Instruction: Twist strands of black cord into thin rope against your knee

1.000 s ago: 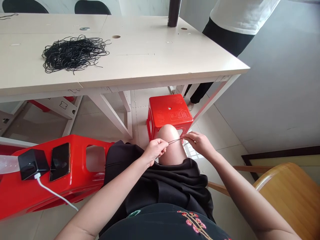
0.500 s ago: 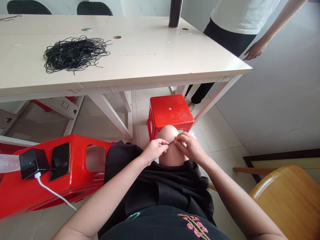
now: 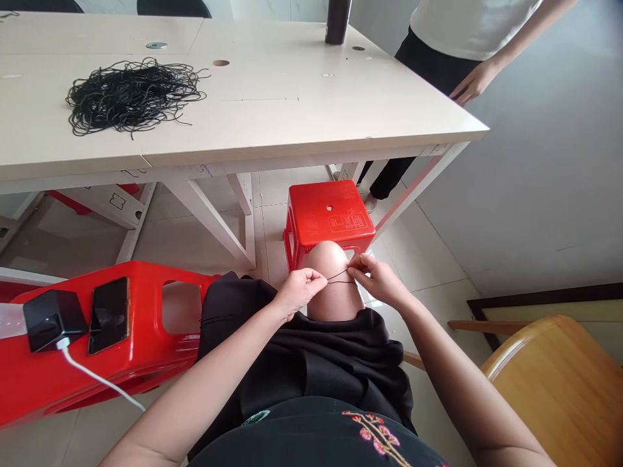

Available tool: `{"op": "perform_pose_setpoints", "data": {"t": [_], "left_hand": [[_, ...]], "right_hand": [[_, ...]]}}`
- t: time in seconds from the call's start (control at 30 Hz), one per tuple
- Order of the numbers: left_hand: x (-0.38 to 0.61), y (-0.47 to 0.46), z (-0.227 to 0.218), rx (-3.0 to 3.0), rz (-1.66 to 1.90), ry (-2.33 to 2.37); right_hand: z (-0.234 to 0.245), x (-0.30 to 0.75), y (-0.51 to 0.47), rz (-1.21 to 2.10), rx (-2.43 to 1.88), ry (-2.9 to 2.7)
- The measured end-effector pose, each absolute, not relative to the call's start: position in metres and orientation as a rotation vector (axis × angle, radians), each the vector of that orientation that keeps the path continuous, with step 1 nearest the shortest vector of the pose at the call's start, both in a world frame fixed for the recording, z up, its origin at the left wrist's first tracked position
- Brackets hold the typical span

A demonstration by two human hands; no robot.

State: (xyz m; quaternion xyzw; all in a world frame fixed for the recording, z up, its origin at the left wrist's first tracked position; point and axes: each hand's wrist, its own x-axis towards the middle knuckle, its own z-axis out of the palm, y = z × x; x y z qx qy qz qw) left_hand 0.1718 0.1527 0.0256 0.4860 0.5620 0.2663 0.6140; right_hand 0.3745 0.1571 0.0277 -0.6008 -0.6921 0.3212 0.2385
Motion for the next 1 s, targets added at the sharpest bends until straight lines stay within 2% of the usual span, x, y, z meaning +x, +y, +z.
{"op": "perform_pose_setpoints", "data": {"t": [0.17,0.43,0.6,1.0], "left_hand": [[0.175,0.152,0.025,1.073,0.655,1.29],[0.167,0.153,0.015,0.648,0.674,1.124],[0.162,0.152,0.014,0.558,0.704,1.049],[0.16,0.159,0.012,0.506,0.64,1.035]], "right_hand": [[0.029,0.35,0.167,0.572,-1.564,-1.817],[0.002,0.321,0.17,0.581,-1.632,-1.982],[0.003,0.321,0.17,0.467,-1.682,-1.961],[0.0,0.322,0.17,0.519,-1.687,-1.93]]}}
